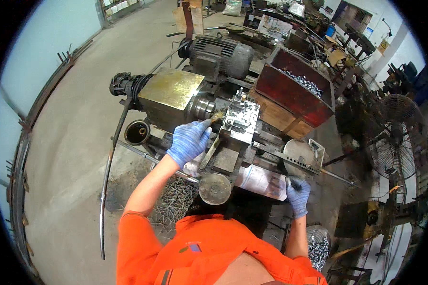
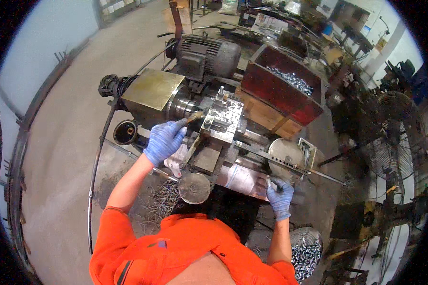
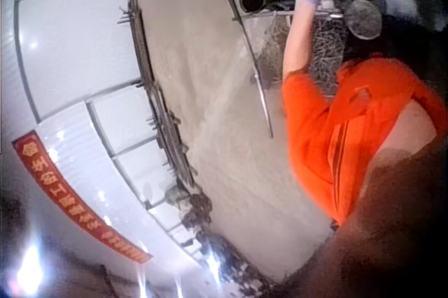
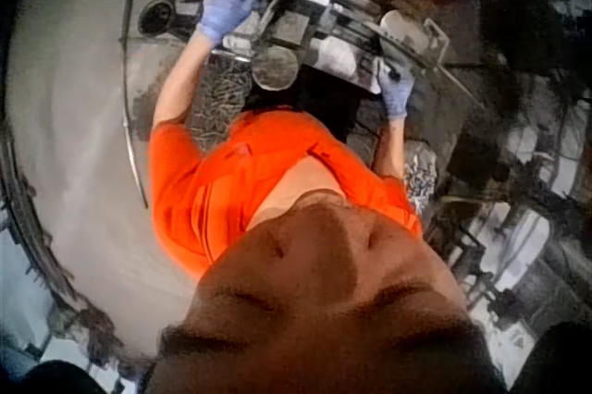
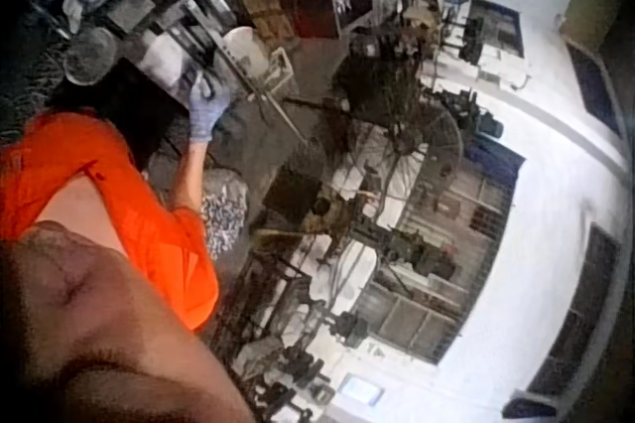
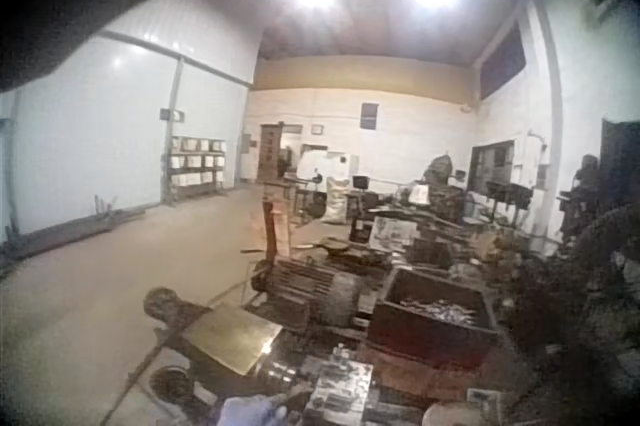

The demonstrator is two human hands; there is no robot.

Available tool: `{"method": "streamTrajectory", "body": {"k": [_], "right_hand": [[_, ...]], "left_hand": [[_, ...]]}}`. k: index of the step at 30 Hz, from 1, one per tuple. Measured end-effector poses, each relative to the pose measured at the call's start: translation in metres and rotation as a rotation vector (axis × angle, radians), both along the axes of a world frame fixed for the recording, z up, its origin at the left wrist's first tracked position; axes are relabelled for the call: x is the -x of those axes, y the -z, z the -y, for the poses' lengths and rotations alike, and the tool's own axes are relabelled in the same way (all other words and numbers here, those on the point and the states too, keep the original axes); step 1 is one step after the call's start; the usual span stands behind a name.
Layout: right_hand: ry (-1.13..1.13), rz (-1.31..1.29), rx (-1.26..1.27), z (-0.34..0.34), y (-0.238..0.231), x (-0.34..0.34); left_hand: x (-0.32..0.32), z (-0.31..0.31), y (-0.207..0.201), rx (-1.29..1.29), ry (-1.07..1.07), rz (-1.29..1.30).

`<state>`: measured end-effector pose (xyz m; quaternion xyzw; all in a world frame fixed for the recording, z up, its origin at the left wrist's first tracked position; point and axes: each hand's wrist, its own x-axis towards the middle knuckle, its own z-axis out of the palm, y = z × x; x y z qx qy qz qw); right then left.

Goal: The person operates a manual lathe to process metal parts, turning handles to control the tool and placing finished pieces into a container.

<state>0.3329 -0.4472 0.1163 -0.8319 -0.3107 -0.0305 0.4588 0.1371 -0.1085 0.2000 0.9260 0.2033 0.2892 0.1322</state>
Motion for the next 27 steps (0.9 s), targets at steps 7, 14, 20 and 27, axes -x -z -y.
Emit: {"method": "streamTrajectory", "body": {"k": [7,14,20,27], "right_hand": [[0.062,-0.122,-0.017,0.011,-0.002,0.009],[-0.009,-0.044,-0.059,0.008,0.006,0.006],[0.045,-0.149,0.018,0.008,-0.004,0.007],[0.120,0.045,-0.007,0.043,0.012,0.001]], "left_hand": [[-0.022,-0.005,0.031,0.003,-0.024,-0.066],[0.001,-0.002,0.011,-0.004,-0.043,-0.213],[0.022,-0.027,-0.017,-0.091,-0.088,0.136],[0.038,-0.087,0.000,-0.199,-0.293,0.177]]}}
